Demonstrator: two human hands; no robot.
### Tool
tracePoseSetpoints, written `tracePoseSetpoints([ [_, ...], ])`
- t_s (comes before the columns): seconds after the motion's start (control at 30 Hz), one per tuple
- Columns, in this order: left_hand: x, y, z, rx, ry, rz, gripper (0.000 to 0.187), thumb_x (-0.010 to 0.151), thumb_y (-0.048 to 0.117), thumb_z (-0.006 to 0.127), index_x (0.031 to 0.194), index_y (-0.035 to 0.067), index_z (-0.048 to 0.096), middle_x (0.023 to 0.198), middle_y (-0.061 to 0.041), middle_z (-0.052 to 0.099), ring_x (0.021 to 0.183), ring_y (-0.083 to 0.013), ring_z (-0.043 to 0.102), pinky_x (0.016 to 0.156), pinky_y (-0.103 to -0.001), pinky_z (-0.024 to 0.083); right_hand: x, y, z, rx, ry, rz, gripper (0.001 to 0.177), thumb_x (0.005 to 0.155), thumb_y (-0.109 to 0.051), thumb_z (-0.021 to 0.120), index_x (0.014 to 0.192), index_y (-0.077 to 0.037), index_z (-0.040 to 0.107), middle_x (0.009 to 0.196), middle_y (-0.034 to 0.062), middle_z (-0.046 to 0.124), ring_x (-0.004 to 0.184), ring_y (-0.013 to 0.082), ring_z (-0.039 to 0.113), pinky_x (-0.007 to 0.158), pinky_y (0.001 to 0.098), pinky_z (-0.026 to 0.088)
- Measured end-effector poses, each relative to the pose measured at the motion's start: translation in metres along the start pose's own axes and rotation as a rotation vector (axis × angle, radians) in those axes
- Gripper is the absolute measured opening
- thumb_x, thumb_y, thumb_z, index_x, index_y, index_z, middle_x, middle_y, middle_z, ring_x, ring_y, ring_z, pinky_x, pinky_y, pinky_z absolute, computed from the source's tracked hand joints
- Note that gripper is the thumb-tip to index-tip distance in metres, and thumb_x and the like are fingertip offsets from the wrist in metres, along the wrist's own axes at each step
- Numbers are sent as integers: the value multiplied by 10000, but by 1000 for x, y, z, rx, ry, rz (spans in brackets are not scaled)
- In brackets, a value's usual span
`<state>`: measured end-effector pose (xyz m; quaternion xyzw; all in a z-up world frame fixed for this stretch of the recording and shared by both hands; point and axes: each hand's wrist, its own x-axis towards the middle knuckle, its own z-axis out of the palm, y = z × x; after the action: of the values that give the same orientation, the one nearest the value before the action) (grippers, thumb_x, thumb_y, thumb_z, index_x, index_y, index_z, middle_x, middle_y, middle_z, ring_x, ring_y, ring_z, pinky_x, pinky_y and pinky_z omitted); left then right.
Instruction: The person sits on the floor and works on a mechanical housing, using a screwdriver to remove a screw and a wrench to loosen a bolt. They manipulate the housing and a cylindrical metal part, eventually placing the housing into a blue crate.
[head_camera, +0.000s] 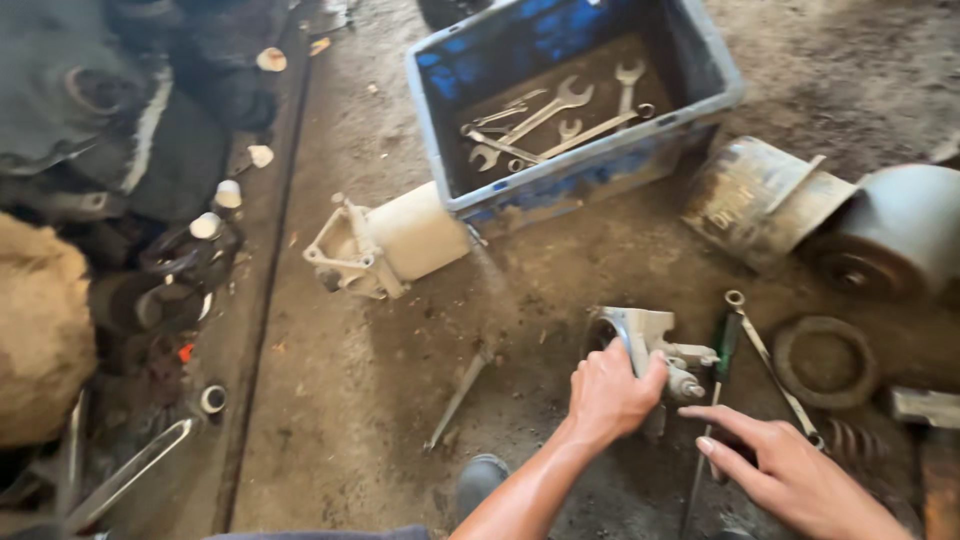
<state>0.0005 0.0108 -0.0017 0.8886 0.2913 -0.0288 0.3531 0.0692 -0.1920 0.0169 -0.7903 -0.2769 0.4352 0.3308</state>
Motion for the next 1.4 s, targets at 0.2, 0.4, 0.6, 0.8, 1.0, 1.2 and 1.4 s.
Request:
tracePoseSetpoints([
  [0.2,-5,-2,5,92,34,-10,552,897,525,614,956,-21,663,841,-326,689,840,-509,693,769,-595,551,-1,-1,43,77,633,-129,239,860,-245,724,1005,-56,707,859,139,750,746,251,739,686,379,565],
  [0.4,-5,-1,5,-50,58,27,464,899,471,618,1007,26,695,837,-305,706,837,-520,692,771,-600,551,3,-28,45,-34,856,-260,246,854,-260,756,944,-42,685,874,140,701,731,342,679,611,410,523],
  [0.6,2,-22,29,86,154,85,478,909,492,630,1070,43,643,857,-309,677,820,-524,668,768,-608,534,28,-2,53,-265,945,-290,211,879,-285,705,894,-83,648,823,117,667,742,376,663,612,460,512],
  [0.8,10,-20,26,30,60,-31,522,918,541,624,1082,48,676,963,-304,692,951,-501,665,867,-581,524,100,83,92,-466,1142,-272,281,777,-382,797,855,-156,651,768,79,645,685,297,686,582,462,526],
  [1.0,15,-15,23,37,79,-48,515,876,516,658,1086,47,697,984,-296,695,977,-496,658,886,-575,510,136,128,74,-498,1105,-746,326,690,-298,762,931,-120,633,933,142,651,845,326,691,718,407,563],
  [1.2,3,3,-1,-35,-25,-64,504,900,501,610,1081,39,703,994,-281,712,992,-481,673,893,-551,532,71,70,-2,-600,420,-1005,519,721,-102,690,1229,-33,605,1183,166,589,1114,366,609,945,431,490],
  [1.4,2,9,-5,-9,15,-53,511,892,506,612,1084,40,697,978,-290,707,966,-495,667,874,-564,525,33,9,17,-109,705,-411,307,776,-285,781,944,-61,656,888,144,685,860,352,680,721,411,544],
])
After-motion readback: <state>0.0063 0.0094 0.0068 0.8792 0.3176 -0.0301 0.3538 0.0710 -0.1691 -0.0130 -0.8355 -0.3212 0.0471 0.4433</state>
